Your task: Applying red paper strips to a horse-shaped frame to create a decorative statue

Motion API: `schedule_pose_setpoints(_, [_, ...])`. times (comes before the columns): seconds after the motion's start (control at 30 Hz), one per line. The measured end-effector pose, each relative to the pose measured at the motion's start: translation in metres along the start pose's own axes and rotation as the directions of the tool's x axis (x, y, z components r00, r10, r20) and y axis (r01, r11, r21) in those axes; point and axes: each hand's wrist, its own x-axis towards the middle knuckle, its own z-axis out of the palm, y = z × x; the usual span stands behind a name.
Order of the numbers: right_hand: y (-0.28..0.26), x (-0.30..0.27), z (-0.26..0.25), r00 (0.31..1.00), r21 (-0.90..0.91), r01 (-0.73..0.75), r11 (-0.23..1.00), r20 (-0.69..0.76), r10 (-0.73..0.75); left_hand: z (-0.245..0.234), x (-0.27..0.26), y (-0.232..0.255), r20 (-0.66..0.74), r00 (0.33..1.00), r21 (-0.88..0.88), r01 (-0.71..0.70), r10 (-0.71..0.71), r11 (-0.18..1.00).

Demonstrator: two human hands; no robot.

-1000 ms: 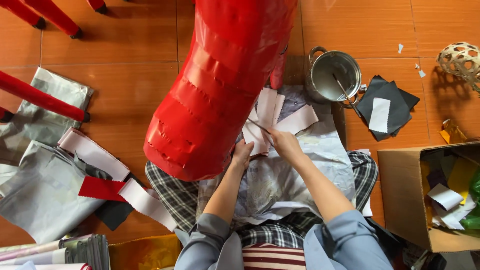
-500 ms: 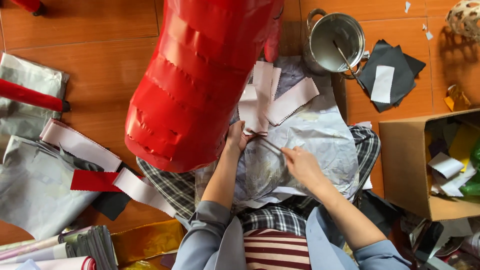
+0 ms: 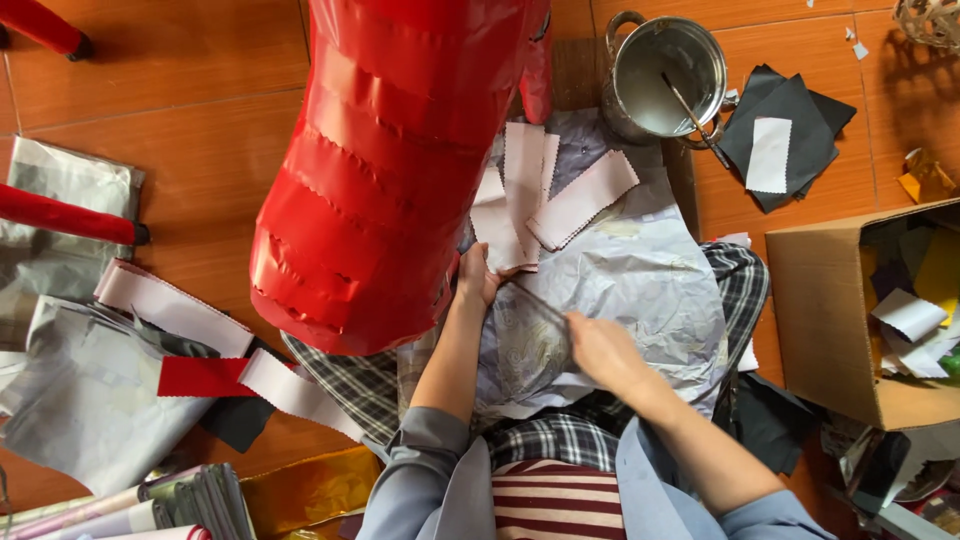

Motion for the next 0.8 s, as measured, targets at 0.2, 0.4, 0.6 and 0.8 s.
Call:
schedule_pose_setpoints(0.2, [-0.037,0.002,-0.099,0.996,-0.038,-0.089,0.995,0.019,0.09,-0.015,0.016,-0.008,0.044,0.999,0.064,-0.004,0.001,0.998])
schedule_pose_setpoints(0.4, [-0.03,0.101,-0.078,0.974,0.058,0.166,0.984,-0.166,-0.155,0.009,-0.023,0.006,0.043,0.999,0.077,-0.012,0.008,0.997])
schedule_pose_setpoints(0.6, [-0.04,0.148,-0.035,0.946,0.172,0.218,0.961,-0.28,-0.164,-0.02,0.024,-0.012,0.063,0.998,0.038,-0.012,0.009,0.999])
schedule_pose_setpoints(0.8, [-0.006,0.143,-0.03,0.958,0.164,0.114,0.98,-0.278,-0.065,-0.039,0.059,-0.024,0.07,0.998,0.053,-0.005,0.002,0.999])
